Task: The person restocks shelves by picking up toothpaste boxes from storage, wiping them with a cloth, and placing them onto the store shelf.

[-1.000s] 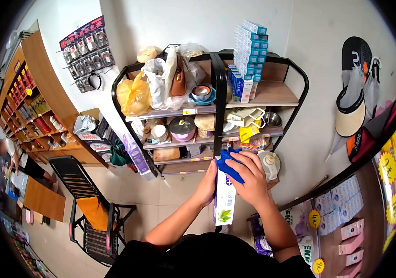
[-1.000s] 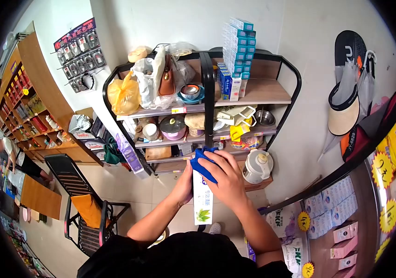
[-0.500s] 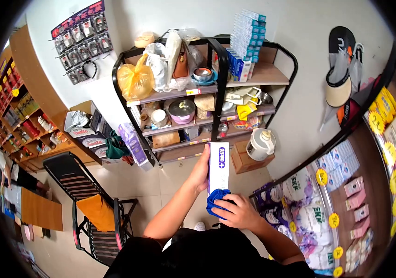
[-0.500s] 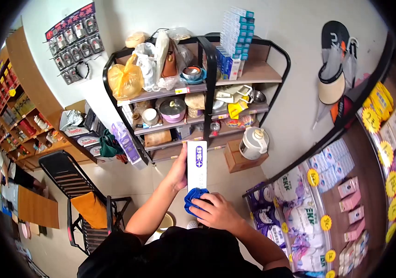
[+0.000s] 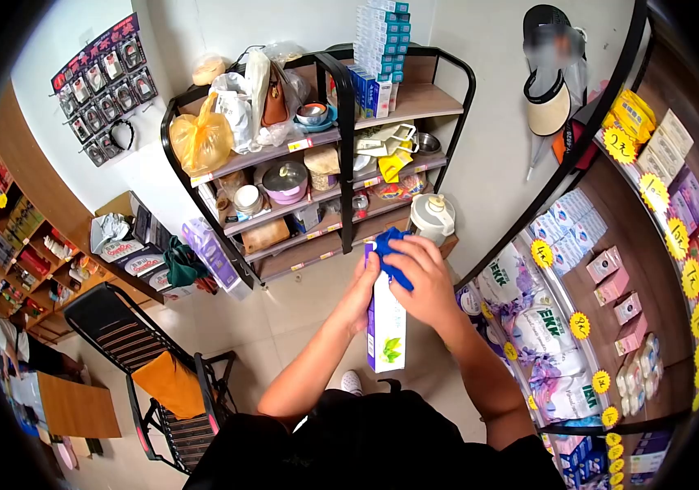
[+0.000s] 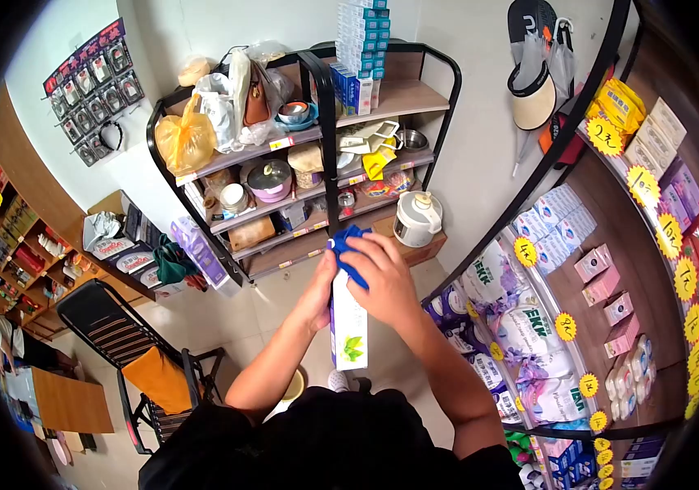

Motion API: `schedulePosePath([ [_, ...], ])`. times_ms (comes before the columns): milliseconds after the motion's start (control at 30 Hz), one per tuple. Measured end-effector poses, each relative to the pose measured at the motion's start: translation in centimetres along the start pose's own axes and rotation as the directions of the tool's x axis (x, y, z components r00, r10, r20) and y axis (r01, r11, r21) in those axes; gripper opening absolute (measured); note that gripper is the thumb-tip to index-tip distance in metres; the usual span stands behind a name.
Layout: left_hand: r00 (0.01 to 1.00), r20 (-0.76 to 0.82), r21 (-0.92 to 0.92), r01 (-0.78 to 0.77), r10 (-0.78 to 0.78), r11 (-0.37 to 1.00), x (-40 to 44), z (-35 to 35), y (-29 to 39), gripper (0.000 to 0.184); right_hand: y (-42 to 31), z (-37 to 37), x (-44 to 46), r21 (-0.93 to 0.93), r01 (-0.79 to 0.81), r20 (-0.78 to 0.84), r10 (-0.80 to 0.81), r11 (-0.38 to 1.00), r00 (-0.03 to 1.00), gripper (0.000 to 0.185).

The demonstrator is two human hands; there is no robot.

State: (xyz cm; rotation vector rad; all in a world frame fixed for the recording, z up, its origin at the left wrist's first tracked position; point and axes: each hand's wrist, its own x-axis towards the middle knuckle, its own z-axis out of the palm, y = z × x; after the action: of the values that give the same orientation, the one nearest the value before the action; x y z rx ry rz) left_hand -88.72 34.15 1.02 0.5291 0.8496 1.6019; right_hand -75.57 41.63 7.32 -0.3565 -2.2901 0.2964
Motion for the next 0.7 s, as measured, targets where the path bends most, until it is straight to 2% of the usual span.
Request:
schedulePosePath([
  [33,0.998,-0.009,0.022,-0.059,0.059,0.998,0.0,0.5,-0.2,0.067,-0.5,-0.5,-0.9,-0.015,0.007,0.013,-0.007,1.000,1.000,0.036],
  [67,0.999,0.001,-0.072,-0.047,0.048,0.996,0.0,0.8,0.0,0.059,-1.1,-1.0,-2.1,-0.023,0.015,0.045,-0.014,1.000,0.999,0.035],
  [133,0.995,-0.101,-0.122,-0.019,0.006,0.992,-0.1,1.9,-0.4,0.051,-2.0,-1.9,-5.5,-0.028,0.055,0.119,-0.051,0.998,0.992,0.032],
  [167,0.988,-0.151,-0.132,-0.011,-0.009,0.991,-0.6,3.1,-0.1,0.044,-2.6,-2.5,-7.4,-0.035,0.076,0.160,-0.069,0.996,0.985,0.032],
  [233,0.991,-0.133,-0.073,-0.039,0.029,0.997,-0.1,3.4,-1.4,0.035,-4.1,-4.4,-10.7,-0.045,0.154,0.218,-0.141,0.987,0.966,0.029],
  [267,0.991,-0.132,-0.048,-0.030,0.024,0.998,-0.1,3.8,-2.1,0.036,-4.6,-6.0,-12.2,-0.040,0.176,0.276,-0.159,0.984,0.948,0.030],
  [367,0.991,-0.133,0.012,-0.014,0.016,1.000,-0.4,5.3,-4.5,0.047,-4.6,-9.0,-17.4,0.023,0.179,0.290,-0.178,0.984,0.940,0.031],
  [433,0.991,-0.097,-0.036,0.087,-0.090,0.996,-1.5,7.6,-5.7,0.056,-5.0,-11.0,-20.0,0.008,0.169,0.287,-0.165,0.986,0.944,0.032],
  [500,0.985,-0.121,-0.080,0.115,-0.124,0.990,-2.5,10.3,-7.7,0.057,-5.3,-13.0,-22.3,0.087,0.132,0.238,-0.149,0.987,0.960,0.032],
  [533,0.987,-0.039,-0.174,0.145,-0.154,0.974,-2.9,10.9,-9.0,0.058,-5.5,-13.8,-23.6,0.187,0.050,0.194,-0.087,0.981,0.977,0.032],
  [567,0.984,0.044,-0.263,0.179,-0.174,0.948,-3.3,11.4,-10.4,0.059,-5.4,-14.3,-24.9,0.187,0.051,0.187,-0.087,0.981,0.978,0.032],
  [600,0.968,0.032,-0.310,0.246,-0.249,0.918,-3.5,11.1,-12.2,0.065,-5.2,-14.5,-26.4,0.237,-0.028,0.074,0.010,0.971,0.997,0.032],
  [633,0.968,0.024,-0.307,0.246,-0.251,0.919,-4.0,10.9,-13.6,0.065,-5.2,-15.0,-27.6,0.299,-0.102,-0.030,0.116,0.949,0.993,0.033],
  [700,0.920,0.213,-0.463,0.391,-0.329,0.795,-5.5,11.6,-15.6,0.065,-5.2,-16.5,-29.1,0.258,-0.078,-0.026,0.087,0.963,0.996,0.034],
])
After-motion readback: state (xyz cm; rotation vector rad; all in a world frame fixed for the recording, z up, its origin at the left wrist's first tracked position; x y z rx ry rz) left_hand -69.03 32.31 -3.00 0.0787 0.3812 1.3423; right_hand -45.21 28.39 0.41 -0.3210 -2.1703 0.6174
